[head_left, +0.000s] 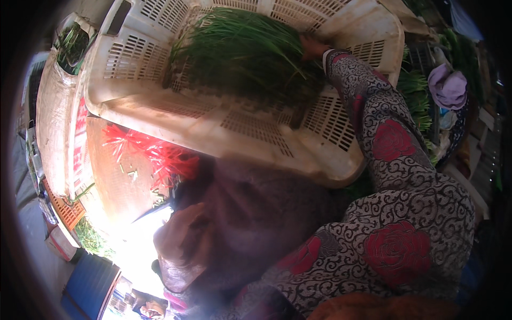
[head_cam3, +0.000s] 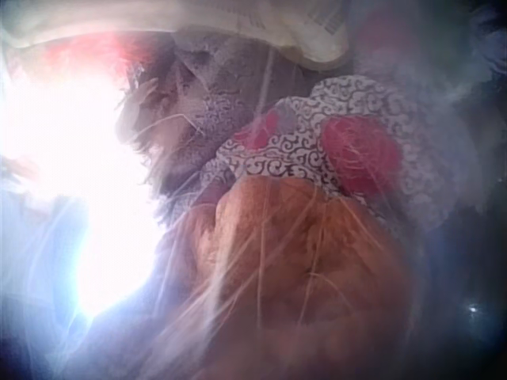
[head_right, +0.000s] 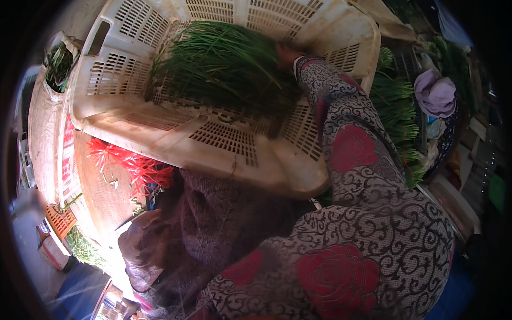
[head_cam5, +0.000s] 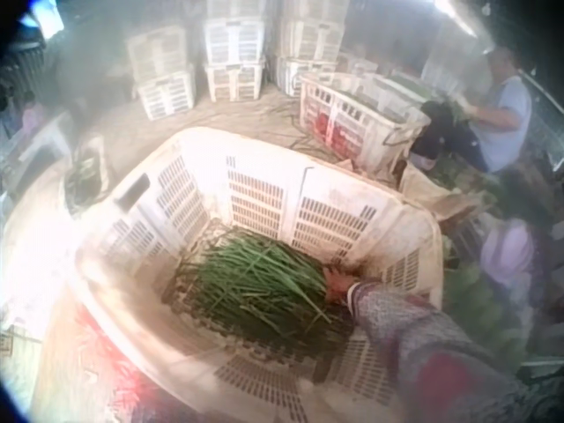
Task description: The person gathers stalks of green vegetables into a bunch, secures them with a red tie, and uses a large knife to trim the ends before placing them in a crate.
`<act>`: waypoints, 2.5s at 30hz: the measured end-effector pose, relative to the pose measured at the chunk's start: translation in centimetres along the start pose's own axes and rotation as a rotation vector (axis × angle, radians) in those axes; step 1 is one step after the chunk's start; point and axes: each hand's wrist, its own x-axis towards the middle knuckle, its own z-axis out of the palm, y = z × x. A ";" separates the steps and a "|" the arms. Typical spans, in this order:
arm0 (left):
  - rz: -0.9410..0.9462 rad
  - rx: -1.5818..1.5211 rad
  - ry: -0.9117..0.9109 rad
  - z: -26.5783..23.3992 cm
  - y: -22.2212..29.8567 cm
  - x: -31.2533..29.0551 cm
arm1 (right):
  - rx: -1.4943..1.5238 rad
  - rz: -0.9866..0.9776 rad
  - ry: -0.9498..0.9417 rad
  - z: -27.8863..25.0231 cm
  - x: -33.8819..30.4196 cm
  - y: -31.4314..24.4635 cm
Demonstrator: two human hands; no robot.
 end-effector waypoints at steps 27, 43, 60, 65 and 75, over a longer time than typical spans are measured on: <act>-0.040 -0.347 -0.106 1.8 -1.1 1.1 | 0.643 -0.690 -0.407 -0.9 -1.4 -5.7; 0.634 0.003 -0.153 17.5 -9.4 28.5 | 0.722 -0.854 -0.084 -8.4 -10.1 -9.8; 0.195 0.579 0.089 16.9 -3.2 19.1 | 1.195 -0.599 -0.088 -18.1 -24.1 -22.6; 0.024 0.539 0.271 12.8 8.0 11.0 | 1.226 -0.811 0.225 -16.8 -26.6 -21.2; 0.222 -0.940 0.269 9.5 8.6 -8.1 | 1.842 -0.345 -0.151 -27.0 -44.9 -27.3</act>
